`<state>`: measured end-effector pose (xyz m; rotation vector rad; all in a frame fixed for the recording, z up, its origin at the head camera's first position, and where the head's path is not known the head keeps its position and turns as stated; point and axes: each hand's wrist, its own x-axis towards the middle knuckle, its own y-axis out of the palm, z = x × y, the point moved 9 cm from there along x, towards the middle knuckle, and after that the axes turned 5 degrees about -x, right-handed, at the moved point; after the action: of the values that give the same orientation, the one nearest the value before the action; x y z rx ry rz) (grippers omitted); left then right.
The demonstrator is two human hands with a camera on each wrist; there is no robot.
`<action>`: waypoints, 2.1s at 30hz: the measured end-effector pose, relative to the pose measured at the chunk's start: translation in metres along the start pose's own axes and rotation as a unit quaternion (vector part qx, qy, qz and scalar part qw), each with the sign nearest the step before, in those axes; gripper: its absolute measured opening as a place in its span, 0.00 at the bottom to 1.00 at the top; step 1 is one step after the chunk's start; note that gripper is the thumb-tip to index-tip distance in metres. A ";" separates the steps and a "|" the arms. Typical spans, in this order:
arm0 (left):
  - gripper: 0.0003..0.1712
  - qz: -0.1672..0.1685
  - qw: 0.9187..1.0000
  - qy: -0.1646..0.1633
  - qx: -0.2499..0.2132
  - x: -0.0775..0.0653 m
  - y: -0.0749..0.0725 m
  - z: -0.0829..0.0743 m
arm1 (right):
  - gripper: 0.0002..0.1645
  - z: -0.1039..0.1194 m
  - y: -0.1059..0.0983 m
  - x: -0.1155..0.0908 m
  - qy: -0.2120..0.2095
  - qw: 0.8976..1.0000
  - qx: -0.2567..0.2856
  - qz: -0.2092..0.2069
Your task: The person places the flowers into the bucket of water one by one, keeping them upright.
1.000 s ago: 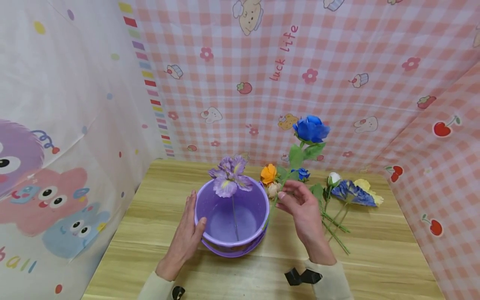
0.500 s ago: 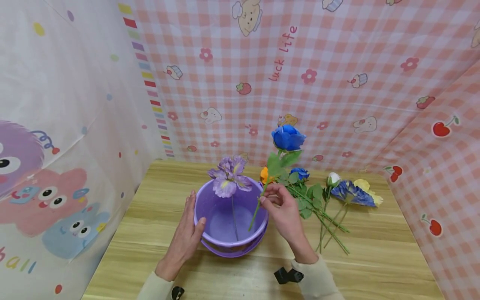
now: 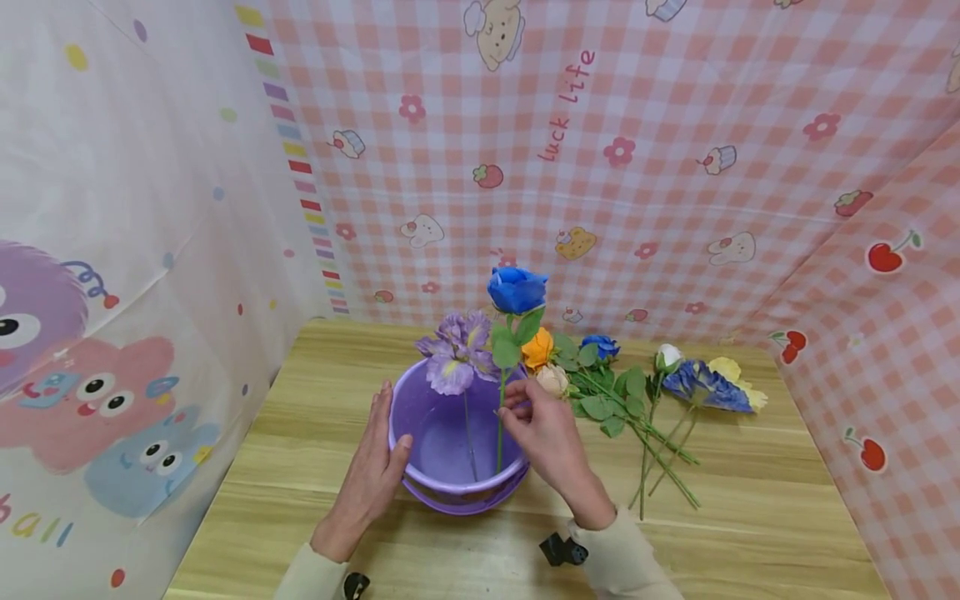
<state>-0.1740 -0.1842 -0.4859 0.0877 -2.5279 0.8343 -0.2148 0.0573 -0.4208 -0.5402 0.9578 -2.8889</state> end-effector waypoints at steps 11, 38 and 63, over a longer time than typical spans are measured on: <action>0.41 0.003 1.000 0.002 -0.002 0.001 0.003 -0.001 | 0.09 0.004 0.015 0.006 0.014 0.996 -0.068 0.056; 0.41 0.007 1.000 -0.014 -0.001 0.000 0.003 0.001 | 0.13 0.013 0.022 0.001 -0.051 0.991 -0.115 0.055; 0.40 0.005 1.000 -0.019 -0.013 0.000 0.002 0.002 | 0.16 -0.068 -0.052 -0.031 -0.027 0.996 0.063 -0.062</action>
<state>-0.1752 -0.1832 -0.4884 0.0836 -2.5758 0.8106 -0.2053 0.1425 -0.4508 -0.6874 0.7541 -2.9991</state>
